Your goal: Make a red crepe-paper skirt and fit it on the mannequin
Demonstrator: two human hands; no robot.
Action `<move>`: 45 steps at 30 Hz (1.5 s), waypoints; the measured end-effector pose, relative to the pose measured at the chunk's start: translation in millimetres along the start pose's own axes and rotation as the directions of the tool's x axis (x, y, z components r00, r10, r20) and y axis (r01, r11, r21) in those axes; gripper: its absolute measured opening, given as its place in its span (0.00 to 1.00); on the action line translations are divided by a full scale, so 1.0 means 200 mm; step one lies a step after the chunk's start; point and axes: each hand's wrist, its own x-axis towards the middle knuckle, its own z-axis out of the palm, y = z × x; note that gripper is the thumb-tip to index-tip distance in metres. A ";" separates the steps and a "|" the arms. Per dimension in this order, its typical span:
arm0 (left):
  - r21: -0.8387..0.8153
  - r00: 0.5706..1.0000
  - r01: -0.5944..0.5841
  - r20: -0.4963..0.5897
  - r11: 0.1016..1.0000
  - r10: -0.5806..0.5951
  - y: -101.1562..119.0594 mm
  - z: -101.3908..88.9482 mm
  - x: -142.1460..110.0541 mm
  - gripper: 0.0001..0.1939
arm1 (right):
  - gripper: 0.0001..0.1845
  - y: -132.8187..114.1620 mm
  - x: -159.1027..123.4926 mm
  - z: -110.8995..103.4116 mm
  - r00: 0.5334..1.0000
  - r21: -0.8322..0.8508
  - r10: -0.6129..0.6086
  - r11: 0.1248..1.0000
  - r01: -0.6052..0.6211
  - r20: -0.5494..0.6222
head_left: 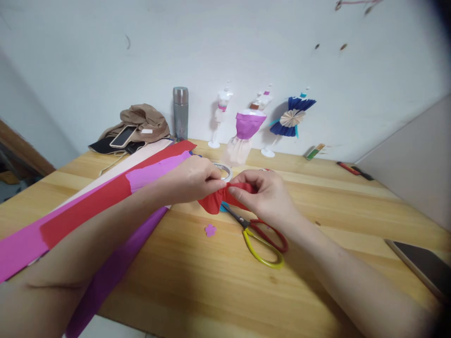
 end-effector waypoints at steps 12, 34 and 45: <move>0.026 0.997 -0.055 -0.056 0.998 0.056 -0.01 0.02 0.00 0.18 | 0.07 0.01 0.00 0.01 0.999 0.113 0.023 0.993 -0.028 0.046; 0.036 0.994 -0.092 -0.056 0.995 0.094 -0.01 0.03 0.00 0.18 | 0.11 0.03 0.03 -0.01 0.984 0.245 0.145 0.955 -0.167 0.104; 0.033 0.991 -0.101 -0.082 0.994 0.104 -0.01 0.04 -0.01 0.18 | 0.10 0.02 0.03 0.00 0.989 0.128 0.145 0.981 -0.149 0.041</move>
